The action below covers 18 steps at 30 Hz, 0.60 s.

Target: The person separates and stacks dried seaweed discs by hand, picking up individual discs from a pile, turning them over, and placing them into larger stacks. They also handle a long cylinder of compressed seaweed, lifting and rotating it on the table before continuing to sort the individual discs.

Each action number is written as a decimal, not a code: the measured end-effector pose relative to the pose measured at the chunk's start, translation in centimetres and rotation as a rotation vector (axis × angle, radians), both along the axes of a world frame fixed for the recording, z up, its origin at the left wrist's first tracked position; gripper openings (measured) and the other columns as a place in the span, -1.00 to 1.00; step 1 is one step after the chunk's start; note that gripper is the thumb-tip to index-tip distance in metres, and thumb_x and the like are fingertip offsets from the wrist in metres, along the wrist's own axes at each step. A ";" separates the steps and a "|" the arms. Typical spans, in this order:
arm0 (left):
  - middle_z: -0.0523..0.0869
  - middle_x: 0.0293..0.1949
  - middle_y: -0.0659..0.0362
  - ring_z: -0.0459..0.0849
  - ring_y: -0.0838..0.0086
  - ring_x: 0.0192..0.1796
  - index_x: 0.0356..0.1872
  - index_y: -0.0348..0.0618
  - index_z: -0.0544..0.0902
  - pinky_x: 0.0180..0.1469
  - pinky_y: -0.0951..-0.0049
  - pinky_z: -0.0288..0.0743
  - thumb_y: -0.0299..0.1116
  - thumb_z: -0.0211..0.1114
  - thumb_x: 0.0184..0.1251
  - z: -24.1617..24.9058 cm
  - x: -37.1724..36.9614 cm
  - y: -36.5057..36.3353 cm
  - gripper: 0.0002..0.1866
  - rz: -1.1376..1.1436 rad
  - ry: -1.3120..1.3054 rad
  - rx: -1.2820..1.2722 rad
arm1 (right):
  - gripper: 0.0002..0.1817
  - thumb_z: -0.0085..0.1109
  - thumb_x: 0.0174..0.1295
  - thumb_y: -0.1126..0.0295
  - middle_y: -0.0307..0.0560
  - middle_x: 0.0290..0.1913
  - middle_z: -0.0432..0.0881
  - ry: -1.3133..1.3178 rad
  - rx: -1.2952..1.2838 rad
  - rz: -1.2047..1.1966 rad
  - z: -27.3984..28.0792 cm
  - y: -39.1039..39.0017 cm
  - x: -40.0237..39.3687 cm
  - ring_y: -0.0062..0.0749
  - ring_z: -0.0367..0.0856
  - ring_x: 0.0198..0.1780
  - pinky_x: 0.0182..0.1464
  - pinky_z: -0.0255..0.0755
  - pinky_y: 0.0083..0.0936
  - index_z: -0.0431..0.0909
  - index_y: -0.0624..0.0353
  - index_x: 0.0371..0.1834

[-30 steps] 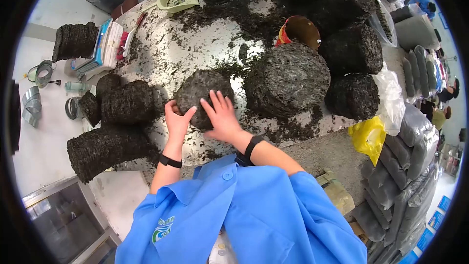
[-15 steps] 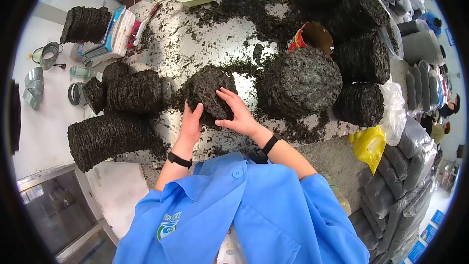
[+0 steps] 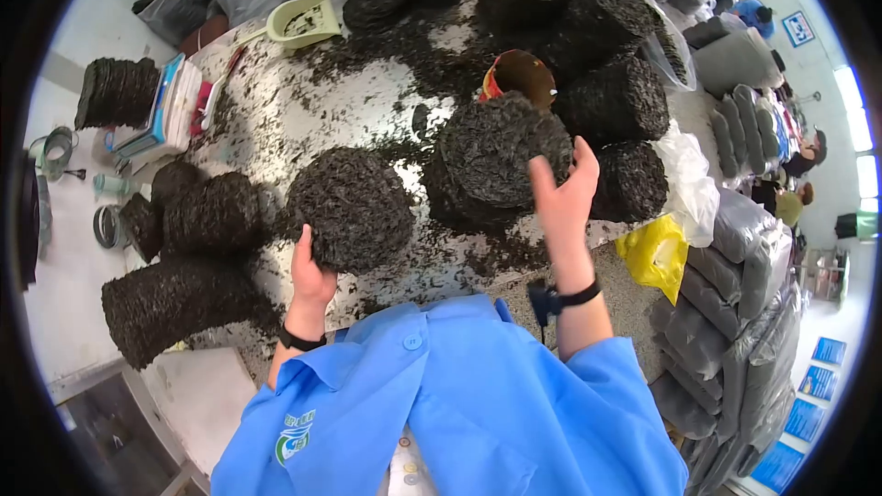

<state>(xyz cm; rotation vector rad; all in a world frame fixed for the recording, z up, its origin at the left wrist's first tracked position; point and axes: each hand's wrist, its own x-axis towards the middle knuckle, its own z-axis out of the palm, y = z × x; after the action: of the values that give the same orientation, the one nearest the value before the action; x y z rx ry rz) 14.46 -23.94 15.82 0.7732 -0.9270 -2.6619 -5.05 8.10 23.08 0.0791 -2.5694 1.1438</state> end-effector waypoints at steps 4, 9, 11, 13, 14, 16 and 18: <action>0.61 0.31 0.03 0.58 0.22 0.34 0.39 -0.28 0.44 0.42 0.12 0.42 -0.05 -0.07 0.70 3.8 -1.5 2.6 -0.46 -0.125 0.052 -0.091 | 0.16 0.63 -0.10 -0.04 0.34 0.56 0.17 -0.055 0.123 0.786 2.3 -7.9 7.3 0.28 0.11 0.59 0.57 0.05 0.06 0.23 0.23 0.56; 0.41 0.47 0.05 0.46 0.23 0.46 0.53 -0.24 0.21 0.51 0.14 0.34 0.25 0.30 0.40 6.8 -4.3 4.9 -0.07 -0.303 0.239 -0.417 | 0.19 0.58 0.02 0.06 0.37 0.65 -0.06 -0.088 -0.097 0.836 0.2 -11.6 8.9 0.36 -0.06 0.64 0.59 -0.05 0.13 0.02 0.13 0.66; 0.42 0.45 0.07 0.47 0.29 0.44 0.54 -0.22 0.19 0.46 0.22 0.40 -0.08 0.57 0.21 7.2 -5.2 4.1 -0.01 -0.355 0.238 -0.450 | 0.18 0.58 0.02 0.08 0.36 0.64 -0.05 -0.102 -0.218 0.871 0.6 -11.2 7.9 0.35 0.00 0.62 0.59 -0.01 0.07 0.03 0.13 0.66; 0.40 0.45 0.07 0.46 0.33 0.42 0.55 -0.24 0.18 0.44 0.26 0.40 -0.42 0.62 0.14 8.2 -6.0 4.4 -0.01 -0.379 0.280 -0.450 | 0.20 0.61 -0.01 0.10 0.32 0.65 -0.05 -0.093 -0.324 0.898 1.0 -10.7 6.9 0.30 -0.02 0.63 0.60 -0.03 0.05 0.04 0.12 0.66; 0.40 0.45 0.07 0.46 0.33 0.42 0.55 -0.24 0.18 0.44 0.26 0.40 -0.42 0.62 0.14 8.3 -6.3 4.4 -0.01 -0.375 0.282 -0.459 | 0.21 0.62 -0.02 0.10 0.31 0.66 -0.05 -0.091 -0.396 0.928 1.3 -10.2 6.4 0.28 -0.03 0.64 0.61 -0.04 0.04 0.04 0.12 0.66; 0.39 0.46 0.06 0.45 0.32 0.43 0.55 -0.26 0.20 0.46 0.25 0.37 -0.46 0.60 0.16 8.3 -6.8 4.7 -0.03 -0.382 0.287 -0.359 | 0.17 0.60 -0.01 0.17 0.28 0.66 -0.05 -0.119 -0.460 0.938 2.2 -9.6 5.8 0.22 -0.03 0.65 0.61 -0.04 0.00 0.05 0.13 0.66; 0.40 0.46 0.04 0.43 0.33 0.45 0.55 -0.27 0.19 0.49 0.26 0.33 -0.48 0.42 0.33 8.7 -7.1 5.4 -0.18 -0.386 0.297 -0.489 | 0.14 0.58 0.01 0.23 0.25 0.67 -0.05 -0.148 -0.522 0.938 2.5 -8.7 5.3 0.17 -0.03 0.66 0.62 -0.04 -0.03 0.06 0.14 0.66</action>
<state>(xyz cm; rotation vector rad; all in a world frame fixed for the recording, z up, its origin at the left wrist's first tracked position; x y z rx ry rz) 7.38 -18.56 24.48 0.0918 -1.6777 -2.5584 0.22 -0.59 25.57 1.1957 -2.2478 2.1512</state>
